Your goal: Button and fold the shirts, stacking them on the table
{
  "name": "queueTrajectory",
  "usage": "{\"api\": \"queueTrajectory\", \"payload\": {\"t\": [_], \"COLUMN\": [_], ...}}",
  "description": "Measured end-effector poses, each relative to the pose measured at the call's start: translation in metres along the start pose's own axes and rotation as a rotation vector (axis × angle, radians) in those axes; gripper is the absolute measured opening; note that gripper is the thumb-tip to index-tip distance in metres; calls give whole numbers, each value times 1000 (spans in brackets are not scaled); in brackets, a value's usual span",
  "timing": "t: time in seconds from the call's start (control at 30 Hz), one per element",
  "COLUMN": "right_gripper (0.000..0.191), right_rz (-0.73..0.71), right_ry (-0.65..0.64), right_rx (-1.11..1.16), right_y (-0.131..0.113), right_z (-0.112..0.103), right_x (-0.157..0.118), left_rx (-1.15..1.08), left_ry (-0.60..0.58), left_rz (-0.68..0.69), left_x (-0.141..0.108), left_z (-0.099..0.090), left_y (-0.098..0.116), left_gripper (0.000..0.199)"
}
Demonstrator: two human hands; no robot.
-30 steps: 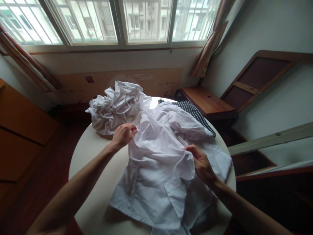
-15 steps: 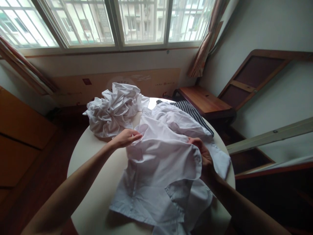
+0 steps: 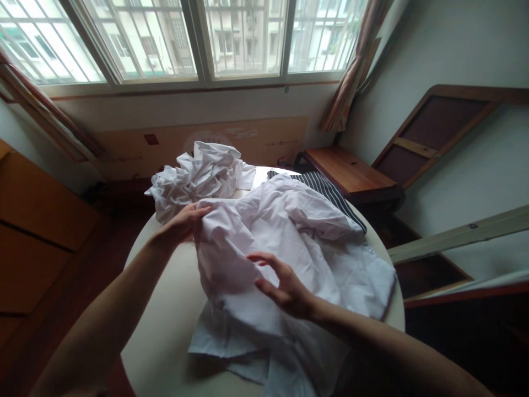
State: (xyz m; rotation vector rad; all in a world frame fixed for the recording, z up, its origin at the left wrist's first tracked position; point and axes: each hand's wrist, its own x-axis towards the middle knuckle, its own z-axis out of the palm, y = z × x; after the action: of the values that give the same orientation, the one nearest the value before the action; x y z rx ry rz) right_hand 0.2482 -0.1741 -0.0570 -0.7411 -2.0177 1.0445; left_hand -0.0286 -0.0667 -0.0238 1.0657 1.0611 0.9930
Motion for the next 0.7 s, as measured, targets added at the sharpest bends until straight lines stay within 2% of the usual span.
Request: {"api": "queueTrajectory", "payload": {"t": [0.07,0.17,0.27,0.37,0.43,0.5,0.57,0.6,0.63,0.67,0.7], "right_gripper": [49,60,70,74,73,71,64,59,55,53,54], "right_rz": [119,248,238,204,194,197,222,240,256,265,267], "right_ry": [32,-158,-346,-406,-416,-417,-402,-392,-385,-383,-389], "right_rx": [-200,-518,-680,-757,-778,-774,-738,-704,-660,-607,-550], "right_y": [19,38,42,41,40,37,33,30,26,22,17], "right_z": [-14,-29,-31,-28,-28,-29,-28,-27,-24,-21,-16], "right_x": [-8,-20,-31,-37,-38,-37,-34,-31,-28,-25,-21], "left_rx": [6,125,390,582,712,926,1209,1348,1478,1575,1628], "left_ry": [97,194,309,405,483,615,703,662,553,367,120], "left_rz": [-18,33,141,220,315,504,689,739,752,740,695], "left_x": [6,14,22,32,36,36,29,23,17,10,3], "left_z": [-32,-66,-84,-93,-96,-92,-77,-66,-53,-39,-25], "left_y": [12,26,35,38,38,36,31,28,22,16,8], "left_gripper": [26,31,42,47,38,26,24,28,33,37,40]}}
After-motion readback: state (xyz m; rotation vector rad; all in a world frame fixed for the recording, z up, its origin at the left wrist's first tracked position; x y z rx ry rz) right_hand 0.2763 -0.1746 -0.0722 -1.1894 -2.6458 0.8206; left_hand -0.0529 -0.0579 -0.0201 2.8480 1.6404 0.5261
